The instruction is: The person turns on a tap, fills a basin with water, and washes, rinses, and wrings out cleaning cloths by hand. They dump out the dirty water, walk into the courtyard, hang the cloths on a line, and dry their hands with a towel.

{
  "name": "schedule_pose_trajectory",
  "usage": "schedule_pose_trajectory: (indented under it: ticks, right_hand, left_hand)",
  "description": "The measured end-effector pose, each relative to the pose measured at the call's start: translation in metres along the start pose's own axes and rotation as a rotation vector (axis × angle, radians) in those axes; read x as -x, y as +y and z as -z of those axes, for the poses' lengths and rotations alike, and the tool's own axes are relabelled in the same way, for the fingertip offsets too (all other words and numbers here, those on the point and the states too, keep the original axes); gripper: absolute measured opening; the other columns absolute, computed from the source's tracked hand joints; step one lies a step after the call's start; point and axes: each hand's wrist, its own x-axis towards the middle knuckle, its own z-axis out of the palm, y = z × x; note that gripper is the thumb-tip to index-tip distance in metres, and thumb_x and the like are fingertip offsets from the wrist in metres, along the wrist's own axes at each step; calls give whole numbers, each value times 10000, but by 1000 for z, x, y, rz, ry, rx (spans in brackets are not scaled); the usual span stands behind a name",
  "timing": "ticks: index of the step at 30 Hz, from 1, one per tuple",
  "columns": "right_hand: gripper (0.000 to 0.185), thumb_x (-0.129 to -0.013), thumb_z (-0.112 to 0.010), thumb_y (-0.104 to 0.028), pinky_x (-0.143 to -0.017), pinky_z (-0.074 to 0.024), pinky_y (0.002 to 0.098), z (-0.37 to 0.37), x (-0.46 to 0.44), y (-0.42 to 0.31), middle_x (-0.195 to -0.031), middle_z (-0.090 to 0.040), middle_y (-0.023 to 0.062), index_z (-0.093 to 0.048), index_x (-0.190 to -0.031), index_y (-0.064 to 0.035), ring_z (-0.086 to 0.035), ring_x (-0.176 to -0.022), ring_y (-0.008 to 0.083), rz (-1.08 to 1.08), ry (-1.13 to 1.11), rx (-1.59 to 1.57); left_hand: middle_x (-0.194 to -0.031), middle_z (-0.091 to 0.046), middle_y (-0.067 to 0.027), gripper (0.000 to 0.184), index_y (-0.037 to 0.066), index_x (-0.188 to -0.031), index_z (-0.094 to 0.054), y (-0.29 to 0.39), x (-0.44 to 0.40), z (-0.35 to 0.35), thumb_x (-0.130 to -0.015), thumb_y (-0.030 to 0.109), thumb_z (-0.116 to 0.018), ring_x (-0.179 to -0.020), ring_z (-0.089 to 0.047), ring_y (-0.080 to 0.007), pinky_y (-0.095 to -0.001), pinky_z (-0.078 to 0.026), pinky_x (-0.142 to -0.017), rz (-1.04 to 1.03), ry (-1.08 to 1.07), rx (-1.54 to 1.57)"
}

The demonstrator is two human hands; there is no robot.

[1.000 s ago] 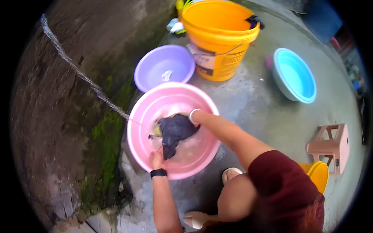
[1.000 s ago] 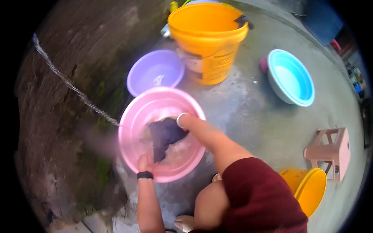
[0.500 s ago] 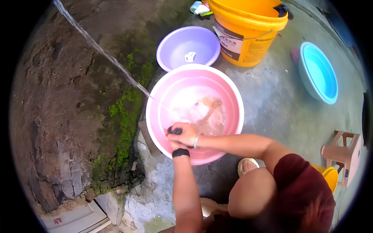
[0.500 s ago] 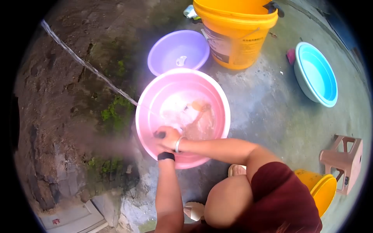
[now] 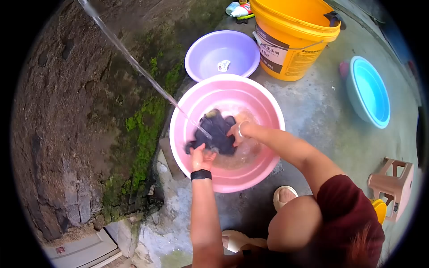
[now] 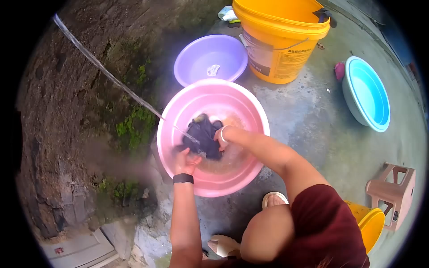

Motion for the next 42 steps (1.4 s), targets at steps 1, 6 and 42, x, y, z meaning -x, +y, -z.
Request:
schedule_pose_trajectory:
  ticks: [1,6,42]
  right_hand:
    - [351,-791,-574,-216,-848,-434,395,17,-3,6,-905,-594,210,-533,-1134,-156,-560,-953,322,41,-367,136]
    - [350,-805,-518,-313,-902,-389,438,-22,-42,1,-963,-592,200,-595,-1063,-91,-556,-970,346,-284,614,107]
    - [263,-762,-572,-269,-756,-469,398,-21,-21,5,-885,-624,187,-625,-904,-54,-607,-837,302,-23,251,88]
  left_hand:
    - [-1303,-238,-197,571,-7,-1302,-244,-2,-4,-1,-821,118,-526,-1209,-272,-339,-583,-278,-970,152,-18,229]
    - [-1358,-196,-140,495,-29,-1247,-297,-28,8,-3,-837,155,-504,-1274,-188,-339,-616,-226,-981,100,94,215]
    - [-1222,-358,-90,463,135,-1239,-360,-13,3,11,-823,211,-547,-1052,-400,-321,-468,-437,-790,-121,79,-122]
